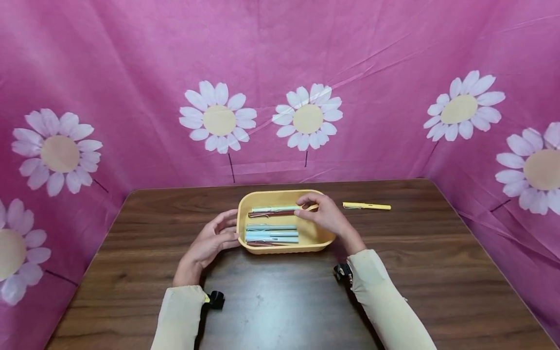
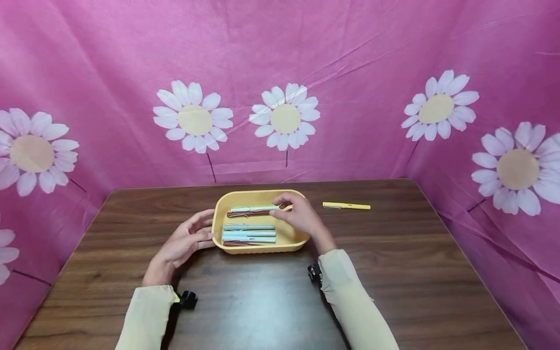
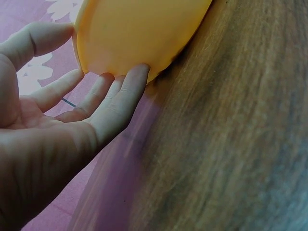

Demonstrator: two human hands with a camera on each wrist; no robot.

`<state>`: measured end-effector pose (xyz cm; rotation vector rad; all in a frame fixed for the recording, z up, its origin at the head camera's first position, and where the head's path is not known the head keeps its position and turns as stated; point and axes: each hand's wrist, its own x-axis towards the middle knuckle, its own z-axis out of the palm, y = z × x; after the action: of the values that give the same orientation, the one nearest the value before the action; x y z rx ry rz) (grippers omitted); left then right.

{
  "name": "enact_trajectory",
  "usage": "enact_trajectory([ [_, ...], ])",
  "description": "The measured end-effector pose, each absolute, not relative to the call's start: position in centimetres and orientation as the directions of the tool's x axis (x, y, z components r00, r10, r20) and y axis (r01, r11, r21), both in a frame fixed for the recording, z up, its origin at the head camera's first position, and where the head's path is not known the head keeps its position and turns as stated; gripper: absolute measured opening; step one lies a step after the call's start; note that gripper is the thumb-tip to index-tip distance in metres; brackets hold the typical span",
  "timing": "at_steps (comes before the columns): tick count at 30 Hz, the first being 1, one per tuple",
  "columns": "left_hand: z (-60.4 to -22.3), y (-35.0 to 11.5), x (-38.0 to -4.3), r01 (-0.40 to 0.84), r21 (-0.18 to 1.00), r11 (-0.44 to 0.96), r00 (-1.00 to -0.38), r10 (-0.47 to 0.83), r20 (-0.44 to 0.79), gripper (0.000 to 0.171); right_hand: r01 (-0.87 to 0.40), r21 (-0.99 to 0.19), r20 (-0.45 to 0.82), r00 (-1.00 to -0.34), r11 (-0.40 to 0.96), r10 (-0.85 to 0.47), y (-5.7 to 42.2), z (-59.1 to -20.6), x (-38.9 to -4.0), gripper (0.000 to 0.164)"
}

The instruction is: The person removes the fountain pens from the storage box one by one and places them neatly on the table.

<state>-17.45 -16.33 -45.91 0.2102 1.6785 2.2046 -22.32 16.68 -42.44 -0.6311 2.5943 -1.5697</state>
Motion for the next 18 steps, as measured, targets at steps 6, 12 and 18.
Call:
enact_trajectory([
  [6, -45.8, -16.4, -17.4, -0.198, 0.953, -0.228, -0.925, 0.365, -0.105, 0.073, -0.34, -0.861, 0.18, -0.899, 0.378, -0.399, 15.9, -42.9, -22.6, 0.027],
  [12, -45.9, -16.4, -17.5, -0.197, 0.954, -0.225, -0.926, 0.362, -0.105, 0.072, -0.355, -0.854, 0.174, -0.884, 0.381, -0.434, 15.1, -43.7, -22.6, 0.025],
  [18, -46.0, -16.4, -17.5, -0.2, 0.952, -0.23, -0.924, 0.367, -0.106, 0.072, -0.329, -0.84, 0.107, -0.88, 0.432, -0.462, 14.2, -43.8, -22.3, 0.026],
])
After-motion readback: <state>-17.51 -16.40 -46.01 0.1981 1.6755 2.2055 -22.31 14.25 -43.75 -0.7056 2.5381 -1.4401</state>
